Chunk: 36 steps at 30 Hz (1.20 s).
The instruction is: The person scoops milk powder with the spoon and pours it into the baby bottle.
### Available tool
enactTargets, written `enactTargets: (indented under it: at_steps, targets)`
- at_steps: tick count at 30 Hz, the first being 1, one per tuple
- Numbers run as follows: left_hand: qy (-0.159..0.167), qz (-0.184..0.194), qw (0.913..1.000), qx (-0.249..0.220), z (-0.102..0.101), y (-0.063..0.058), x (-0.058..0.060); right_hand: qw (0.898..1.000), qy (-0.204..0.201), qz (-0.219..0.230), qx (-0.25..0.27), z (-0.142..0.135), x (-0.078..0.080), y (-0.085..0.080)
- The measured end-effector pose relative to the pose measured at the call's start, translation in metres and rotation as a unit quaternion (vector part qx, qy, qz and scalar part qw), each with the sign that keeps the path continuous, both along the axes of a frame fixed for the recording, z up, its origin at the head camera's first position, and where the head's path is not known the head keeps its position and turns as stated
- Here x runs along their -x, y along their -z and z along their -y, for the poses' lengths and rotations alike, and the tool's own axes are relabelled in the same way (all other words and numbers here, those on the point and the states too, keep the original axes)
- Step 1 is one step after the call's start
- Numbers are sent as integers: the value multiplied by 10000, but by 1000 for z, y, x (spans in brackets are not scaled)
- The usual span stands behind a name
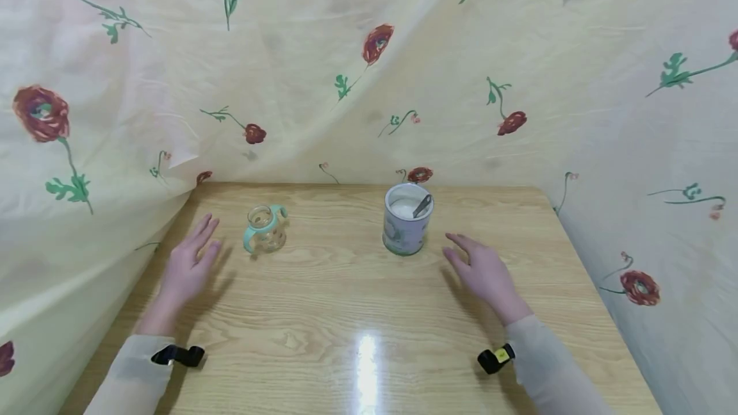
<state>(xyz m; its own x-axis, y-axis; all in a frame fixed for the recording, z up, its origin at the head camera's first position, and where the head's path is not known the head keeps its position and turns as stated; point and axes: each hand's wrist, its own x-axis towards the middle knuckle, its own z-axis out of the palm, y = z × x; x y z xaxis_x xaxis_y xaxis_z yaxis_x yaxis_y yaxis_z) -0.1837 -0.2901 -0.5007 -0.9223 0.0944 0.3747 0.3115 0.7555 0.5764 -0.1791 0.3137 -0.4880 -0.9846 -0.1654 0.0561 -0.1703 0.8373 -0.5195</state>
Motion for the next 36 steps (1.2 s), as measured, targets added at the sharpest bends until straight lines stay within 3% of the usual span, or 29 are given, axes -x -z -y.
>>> enactTargets:
  at_steps: [4,8,13,17,20,22,25,29,32,36]
  targets:
    - [-137,-525,9957,-746,-5,-3,4,9978,210,86,616,0,3,-5]
    - [-238,-946,9854,-1392,-15,-8,8,9903,418,202,1313,1,7,-10]
    - [-251,-1270,9649,-2284,-31,-18,13,9684,547,530,2374,4,11,-16]
    - [-92,-1451,9449,-2932,-52,-32,16,9475,408,679,3097,8,14,-23]
    - [114,-1631,9372,-3081,-72,-42,20,9431,429,590,3244,15,17,-33]
    - [321,-1690,9364,-3059,-88,-47,23,9451,564,425,3191,21,21,-40]
    - [694,-1454,9417,-2953,-117,-52,28,9505,787,139,3002,28,29,-51]
    - [1182,-721,9520,-2729,-164,-57,35,9663,925,9,2402,36,41,-63]
    - [1540,-169,9552,-2524,-201,-56,43,9798,854,-53,1805,41,48,-70]
    - [1820,557,9530,-2359,-246,-48,55,9889,716,-199,1290,47,55,-74]
